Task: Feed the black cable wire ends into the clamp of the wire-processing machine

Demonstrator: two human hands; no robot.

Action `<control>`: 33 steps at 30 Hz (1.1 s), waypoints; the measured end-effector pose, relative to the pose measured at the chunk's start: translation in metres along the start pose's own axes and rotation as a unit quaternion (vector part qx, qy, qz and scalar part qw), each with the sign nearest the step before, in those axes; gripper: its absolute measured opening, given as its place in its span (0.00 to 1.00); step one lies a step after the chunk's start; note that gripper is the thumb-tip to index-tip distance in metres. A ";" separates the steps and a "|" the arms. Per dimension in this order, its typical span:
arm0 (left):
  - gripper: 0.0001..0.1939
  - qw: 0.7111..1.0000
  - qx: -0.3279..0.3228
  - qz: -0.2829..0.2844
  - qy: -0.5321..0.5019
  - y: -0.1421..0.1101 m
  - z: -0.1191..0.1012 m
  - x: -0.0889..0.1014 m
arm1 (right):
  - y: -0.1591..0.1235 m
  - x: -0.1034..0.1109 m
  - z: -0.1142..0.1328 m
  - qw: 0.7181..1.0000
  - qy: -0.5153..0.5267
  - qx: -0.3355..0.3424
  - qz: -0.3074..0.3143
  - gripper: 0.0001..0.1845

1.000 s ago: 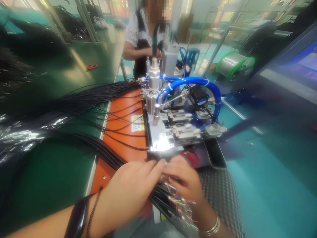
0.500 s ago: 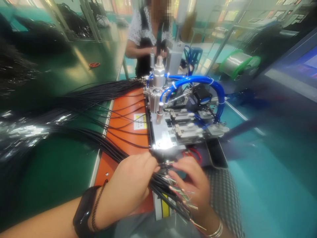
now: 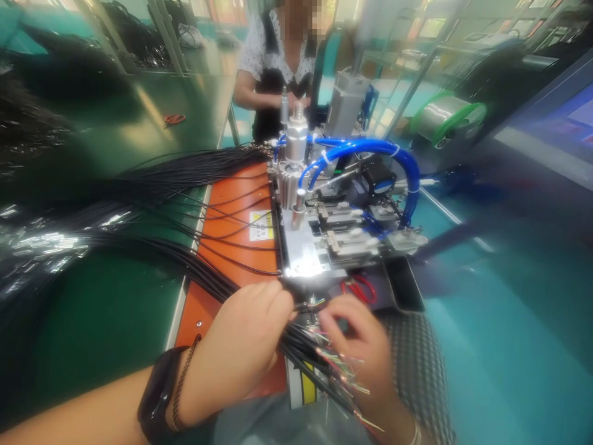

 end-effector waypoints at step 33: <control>0.27 0.997 0.021 0.052 -0.047 -0.003 0.000 -0.002 | 0.013 -0.008 -0.024 0.991 0.076 -0.108 0.029 0.06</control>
Point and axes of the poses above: each hand's wrist, its own y-axis towards the middle knuckle, its own x-axis out of the back of the hand, z = x × y, the point moved 8 cm from there along y, towards the middle knuckle, and after that the axes turned 4 degrees about z, right-handed, at the moved point
